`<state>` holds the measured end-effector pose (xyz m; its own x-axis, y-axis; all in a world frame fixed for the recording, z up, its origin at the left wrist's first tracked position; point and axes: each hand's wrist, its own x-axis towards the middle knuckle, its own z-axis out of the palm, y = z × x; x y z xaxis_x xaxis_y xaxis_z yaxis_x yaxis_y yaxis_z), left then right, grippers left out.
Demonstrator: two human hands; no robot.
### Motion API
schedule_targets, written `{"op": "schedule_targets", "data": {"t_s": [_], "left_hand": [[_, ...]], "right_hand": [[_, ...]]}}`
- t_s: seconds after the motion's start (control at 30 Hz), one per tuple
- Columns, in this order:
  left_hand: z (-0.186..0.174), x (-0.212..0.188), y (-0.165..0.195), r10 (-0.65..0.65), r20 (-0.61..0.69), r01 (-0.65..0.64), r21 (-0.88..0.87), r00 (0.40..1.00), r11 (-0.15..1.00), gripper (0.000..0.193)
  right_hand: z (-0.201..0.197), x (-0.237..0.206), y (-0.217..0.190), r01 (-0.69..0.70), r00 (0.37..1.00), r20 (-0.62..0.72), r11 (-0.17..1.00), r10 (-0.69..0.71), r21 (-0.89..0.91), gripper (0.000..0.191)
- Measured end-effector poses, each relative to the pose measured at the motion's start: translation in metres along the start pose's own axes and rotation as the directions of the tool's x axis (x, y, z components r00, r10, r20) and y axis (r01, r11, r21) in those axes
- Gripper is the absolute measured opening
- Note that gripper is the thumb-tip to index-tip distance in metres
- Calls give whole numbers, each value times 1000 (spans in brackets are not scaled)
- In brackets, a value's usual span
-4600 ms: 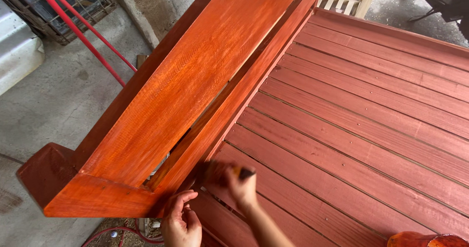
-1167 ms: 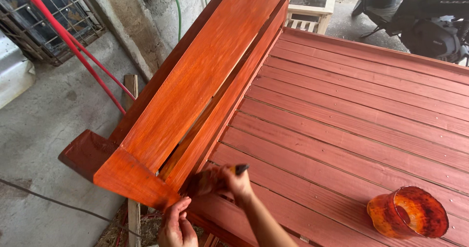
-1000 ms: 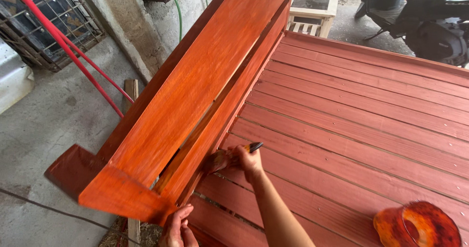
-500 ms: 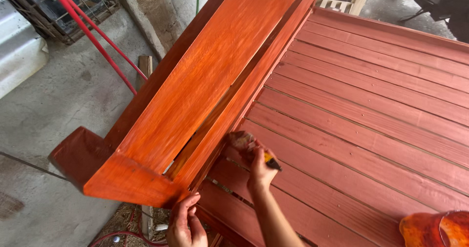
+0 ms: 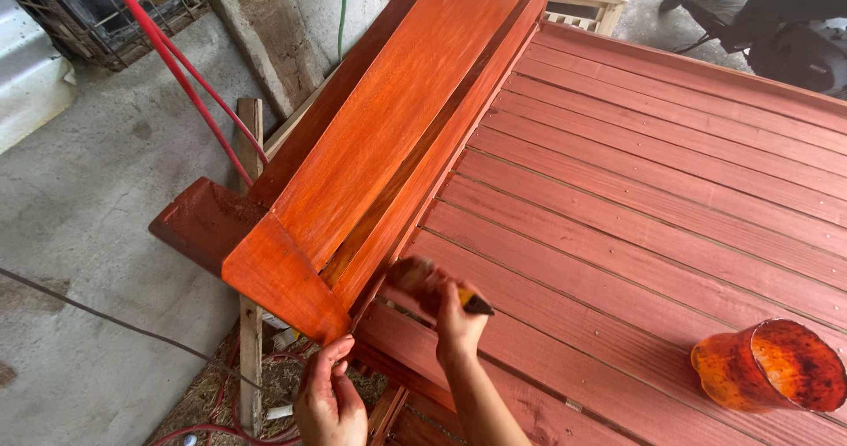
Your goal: The person paints a wooden bench with reddish-brown paint using a brush. They repeatedly dip the brush into a small container and apply the paint to the slats and frame of the bench.
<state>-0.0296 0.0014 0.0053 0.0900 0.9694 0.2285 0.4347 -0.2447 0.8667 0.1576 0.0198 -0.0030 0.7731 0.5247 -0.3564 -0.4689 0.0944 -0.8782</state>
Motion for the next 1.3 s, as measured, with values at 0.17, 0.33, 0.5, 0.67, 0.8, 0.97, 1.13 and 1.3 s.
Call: {"op": "schedule_targets", "data": {"t_s": [0.17,0.33,0.5,0.67,0.8,0.97,1.13,1.3], "left_hand": [[-1,4,11,43,38,-43,2,998,999,45],[7,9,12,120,42,-121,25,992,992,44],[9,12,3,168,105,-176,78,980,981,45],[8,9,-2,92,91,-100,90,992,991,46],[6,-1,-5,49,39,-54,143,998,988,51],[-1,-6,-10,14,-15,-12,113,1000,994,49],[0,-3,-7,-7,-92,14,68,996,998,44],[-5,-4,-5,-42,-110,48,54,993,997,44]], "right_hand": [[10,-17,5,127,992,-21,991,-128,-36,24],[-1,-17,4,165,982,102,985,-159,-57,16],[8,-7,0,74,997,39,997,-73,-12,21],[-7,-30,11,41,977,210,998,-31,-43,23],[-11,-30,19,-91,975,198,994,102,-63,22],[0,-38,27,71,981,187,989,-46,-132,24],[0,-21,-4,-28,892,423,951,163,-307,25],[8,-8,-11,-287,918,244,949,312,-133,22]]}}
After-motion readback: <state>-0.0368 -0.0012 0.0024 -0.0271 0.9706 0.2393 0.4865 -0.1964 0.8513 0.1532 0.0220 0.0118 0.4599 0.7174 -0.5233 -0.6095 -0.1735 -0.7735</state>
